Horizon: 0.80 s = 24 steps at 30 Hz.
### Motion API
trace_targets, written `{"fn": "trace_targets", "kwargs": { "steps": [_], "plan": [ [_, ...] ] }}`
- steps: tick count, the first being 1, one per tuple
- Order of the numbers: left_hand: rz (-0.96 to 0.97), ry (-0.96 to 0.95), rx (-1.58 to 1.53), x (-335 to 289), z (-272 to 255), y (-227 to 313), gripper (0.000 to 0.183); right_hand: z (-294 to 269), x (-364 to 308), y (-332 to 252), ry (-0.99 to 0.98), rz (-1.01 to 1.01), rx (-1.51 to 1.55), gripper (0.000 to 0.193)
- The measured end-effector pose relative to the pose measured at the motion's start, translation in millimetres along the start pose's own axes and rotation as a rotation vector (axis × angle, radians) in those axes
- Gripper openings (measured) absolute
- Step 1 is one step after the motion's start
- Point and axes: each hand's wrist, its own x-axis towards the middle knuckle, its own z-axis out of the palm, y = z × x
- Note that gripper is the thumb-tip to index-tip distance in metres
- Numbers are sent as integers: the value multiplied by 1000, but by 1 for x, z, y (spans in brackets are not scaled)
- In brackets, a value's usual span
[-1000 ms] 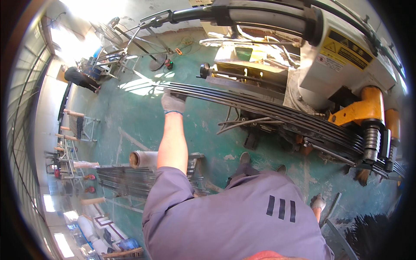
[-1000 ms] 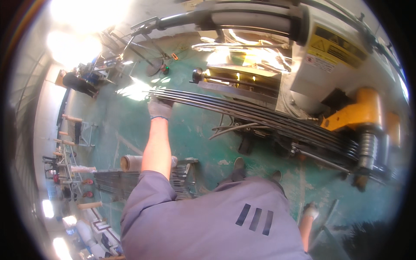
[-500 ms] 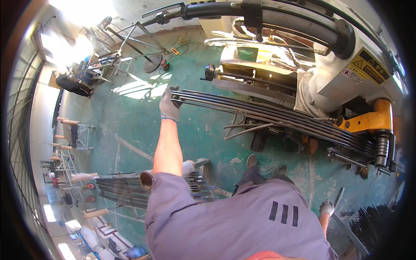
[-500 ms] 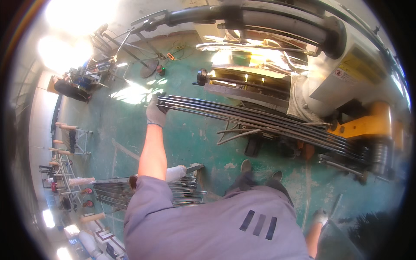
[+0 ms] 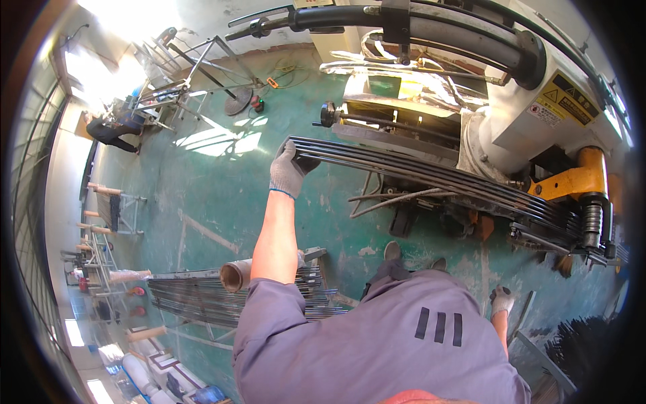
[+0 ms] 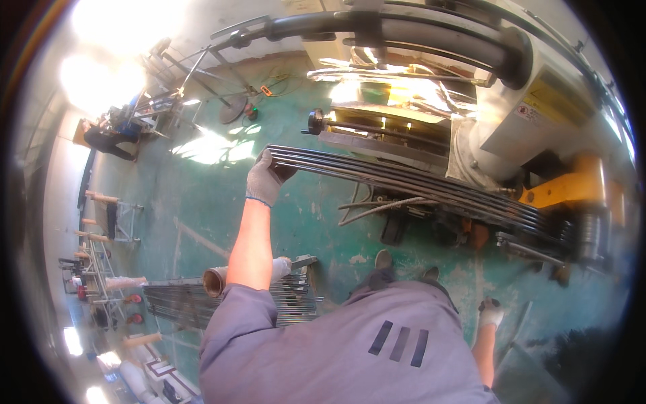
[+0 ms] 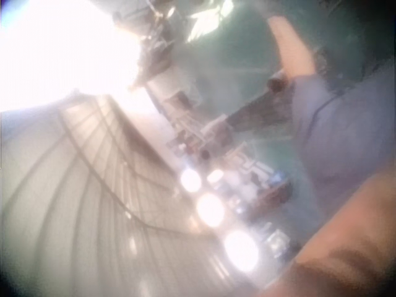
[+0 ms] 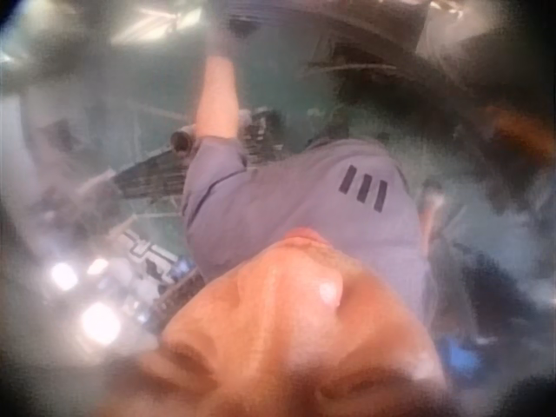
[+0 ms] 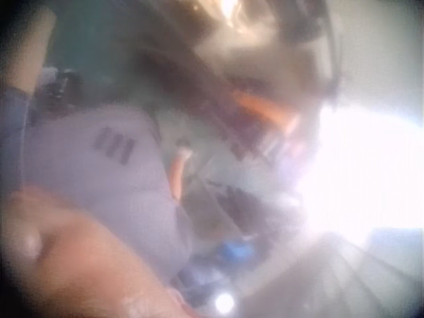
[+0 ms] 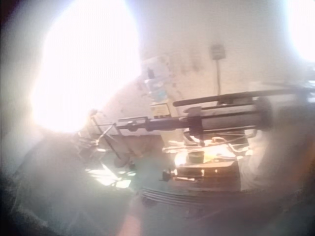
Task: The person picks up a bundle of metal rods from a rack, feeds them into a mechanical bending machine by hand, and then places the bent rods onto another rack.
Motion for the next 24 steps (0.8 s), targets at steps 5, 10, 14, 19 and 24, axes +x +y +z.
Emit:
{"fn": "trace_targets", "kwargs": {
  "steps": [5, 10, 14, 19, 24],
  "plan": [
    [40, 13, 29, 6, -2, -7, 34, -21, -2, 20, 64, 16, -93, 21],
    [5, -11, 279, 0, -3, 4, 37, -29, -27, 24, 148, 49, -360, 21],
    [-54, -88, 398, -8, -2, 13, 43, -18, -45, -15, 77, 92, -221, 30],
    [-20, 13, 319, -7, 1, 18, 57, -22, -30, -61, -33, 98, -410, 34],
    [42, 191, -10, -25, 23, -28, 62, -52, 31, -53, -25, 94, -396, 36]
  ]
}}
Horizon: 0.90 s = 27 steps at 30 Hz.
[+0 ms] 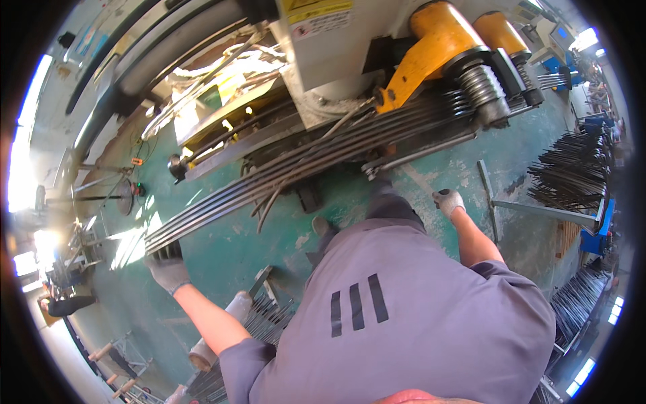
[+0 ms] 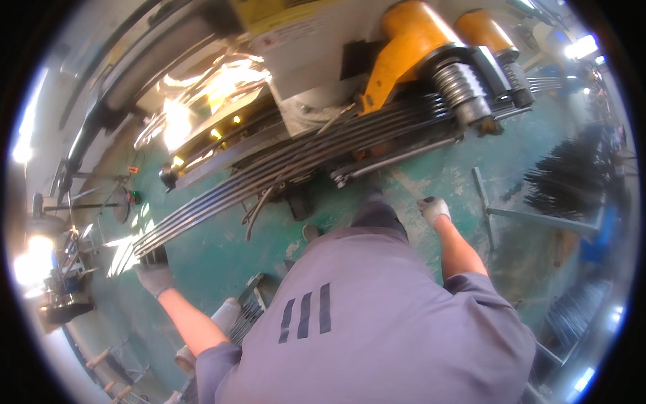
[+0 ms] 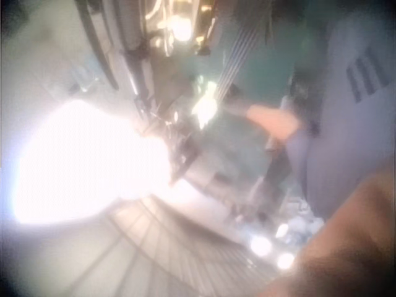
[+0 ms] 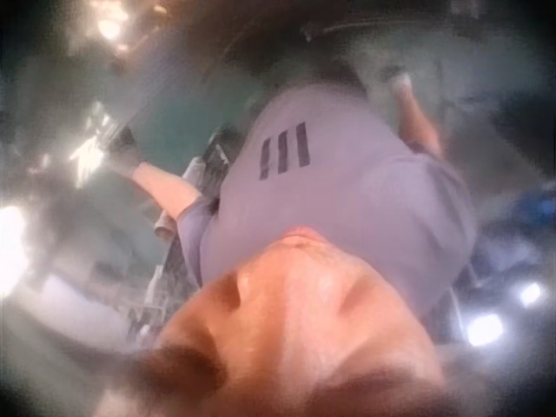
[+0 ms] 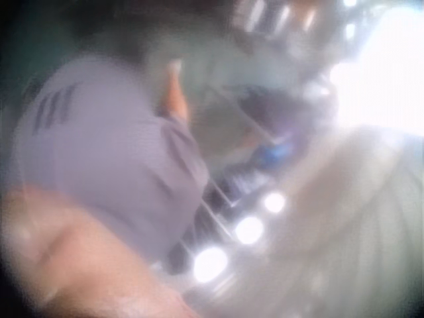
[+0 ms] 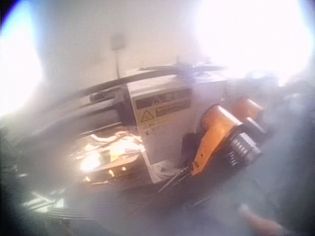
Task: The person picks up a bundle of metal rods from a rack, feeds them into a mechanical bending machine by hand, and then places the bent rods onto another rack.
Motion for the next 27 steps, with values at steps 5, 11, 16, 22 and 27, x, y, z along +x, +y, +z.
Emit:
{"fn": "trace_targets", "kwargs": {
  "steps": [5, 11, 16, 22, 27],
  "plan": [
    [-221, 192, -39, -63, 50, -137, 68, -20, 80, 15, -126, 0, -24, 45],
    [-780, -11, -201, -158, 138, -315, 45, -58, 178, -2, -266, -227, -517, 44],
    [-466, -370, 89, -208, 194, -340, 41, -69, 234, -3, -215, -442, -476, 40],
    [-285, -476, 408, -203, 229, -308, 46, -74, 191, 41, -163, -94, -73, 41],
    [-233, -510, 409, -201, 216, -324, 56, -80, 89, 77, -101, 5, -120, 42]
  ]
}}
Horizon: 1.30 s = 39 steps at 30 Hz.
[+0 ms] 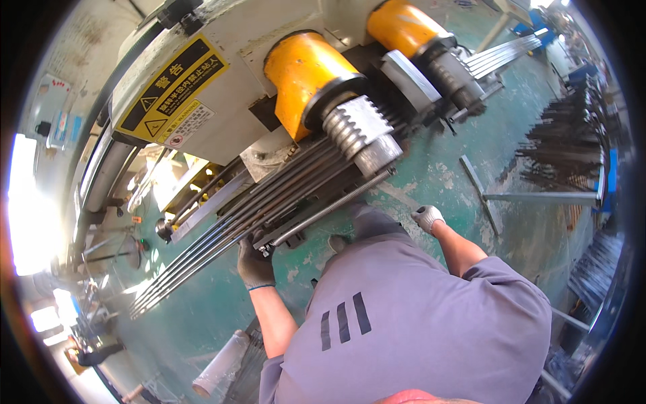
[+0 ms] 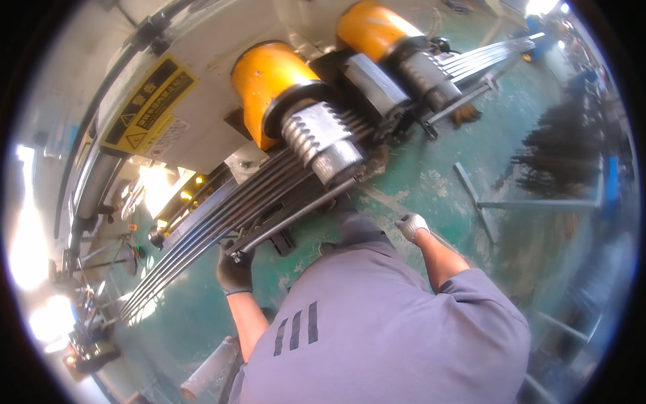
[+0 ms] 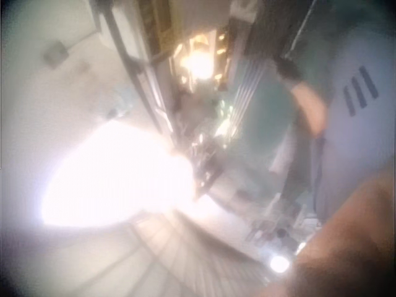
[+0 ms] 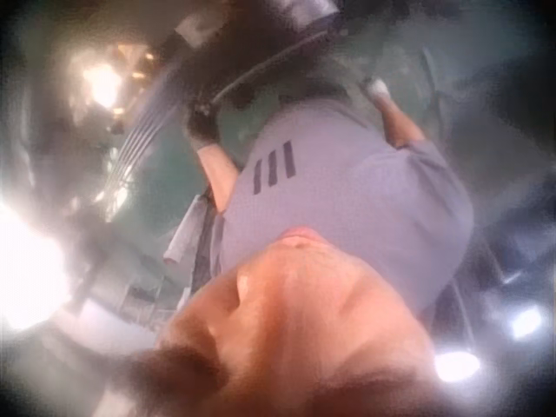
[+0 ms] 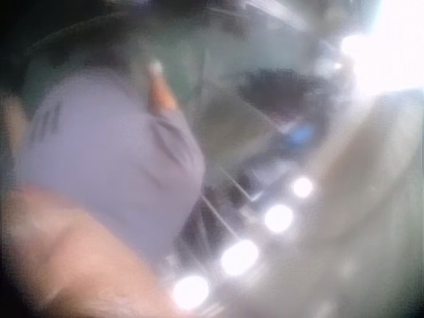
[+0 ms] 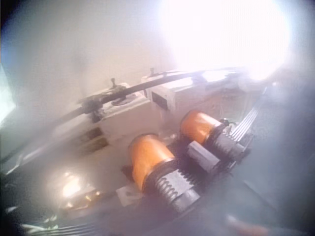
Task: The person picks up a bundle of metal rods from a rack, feeds them into a mechanical bending machine by hand, and then places the bent rods onto another rack.
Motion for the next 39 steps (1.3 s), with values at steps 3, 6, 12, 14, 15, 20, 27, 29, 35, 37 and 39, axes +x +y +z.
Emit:
{"fn": "trace_targets", "kwargs": {
  "steps": [3, 6, 12, 14, 15, 20, 27, 29, 35, 37, 39],
  "plan": [
    [2, -180, 153, -5, -8, -24, 49, 5, -45, 20, -24, 82, 28, 45],
    [-324, -113, -384, -7, -16, -41, 48, 12, -73, 39, 8, 127, 119, 47],
    [156, -494, 188, -18, -21, -14, 31, -15, -73, -4, 312, -185, 225, 37],
    [-170, -310, -526, -32, -15, 3, 31, -40, -71, -47, 291, -272, 348, 36],
    [-133, -260, -536, -41, -11, 12, 32, -54, -73, -69, 284, -346, 394, 35],
    [4, -58, -514, -77, 20, 50, 44, -115, -95, -160, 413, -688, 602, 31],
    [166, 110, -408, -84, 72, 95, 56, -136, -103, -218, 591, -775, 1014, 36],
    [286, 26, -323, -83, 86, 115, 61, -141, -100, -228, 532, -818, 1128, 39],
    [633, 76, -210, -91, 139, 208, 62, -165, -100, -250, 200, -677, 1588, 43],
    [647, 201, -154, -97, 160, 246, 62, -171, -97, -255, 193, -648, 1595, 48],
    [694, 230, 13, -103, 182, 273, 54, -172, -91, -259, 96, -568, 1683, 49]
  ]
}}
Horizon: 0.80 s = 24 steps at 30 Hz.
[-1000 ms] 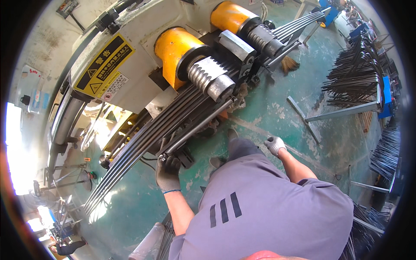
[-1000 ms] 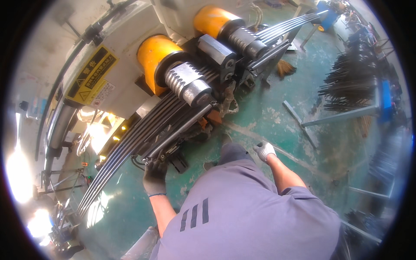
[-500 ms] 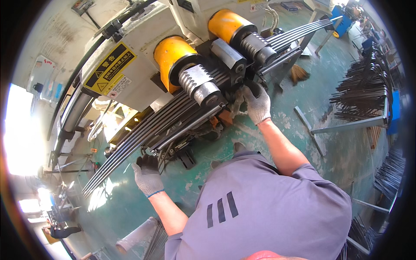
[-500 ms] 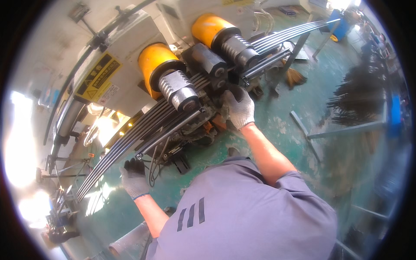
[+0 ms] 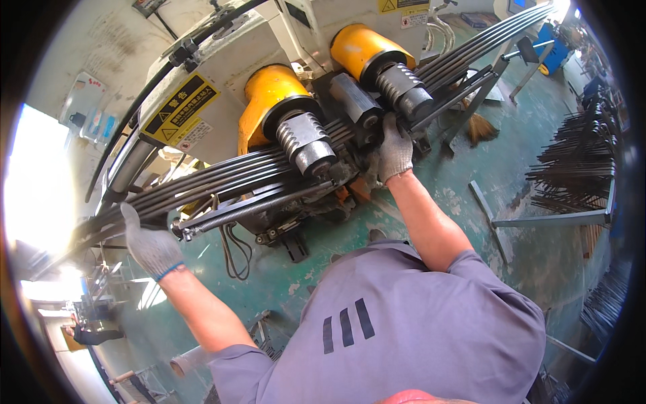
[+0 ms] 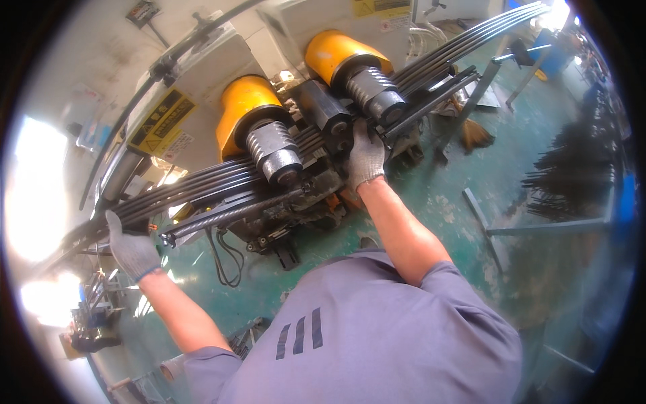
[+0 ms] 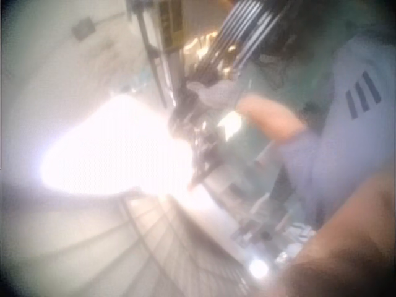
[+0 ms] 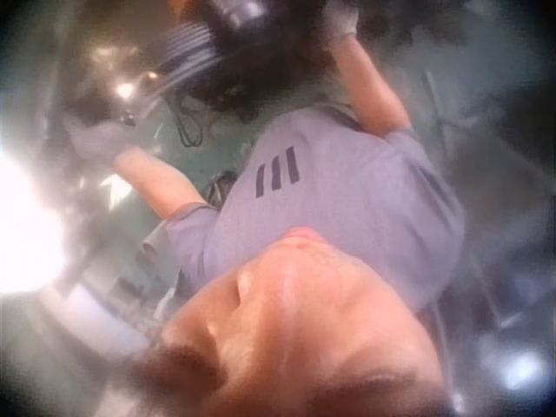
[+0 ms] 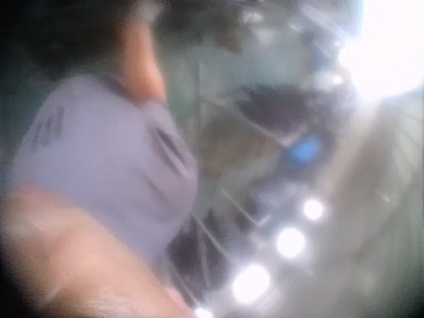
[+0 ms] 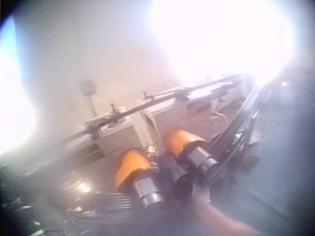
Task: The person picks up a bundle of metal rods from a rack, feeds them into a mechanical bending machine by hand, and then places the bent rods onto another rack.
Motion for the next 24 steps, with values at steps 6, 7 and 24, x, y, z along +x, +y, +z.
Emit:
{"fn": "trace_targets", "kwargs": {
  "steps": [6, 7, 24],
  "plan": [
    [222, -26, 222, 5, 69, 55, 39, -4, 28, 9, -70, 13, 91, 26],
    [230, -19, 284, 1, 82, 65, 37, -4, 32, 8, -54, 27, 79, 25],
    [832, -626, 1024, -35, 270, 113, 33, 8, 60, -9, -148, -268, -361, 38]
  ]
}}
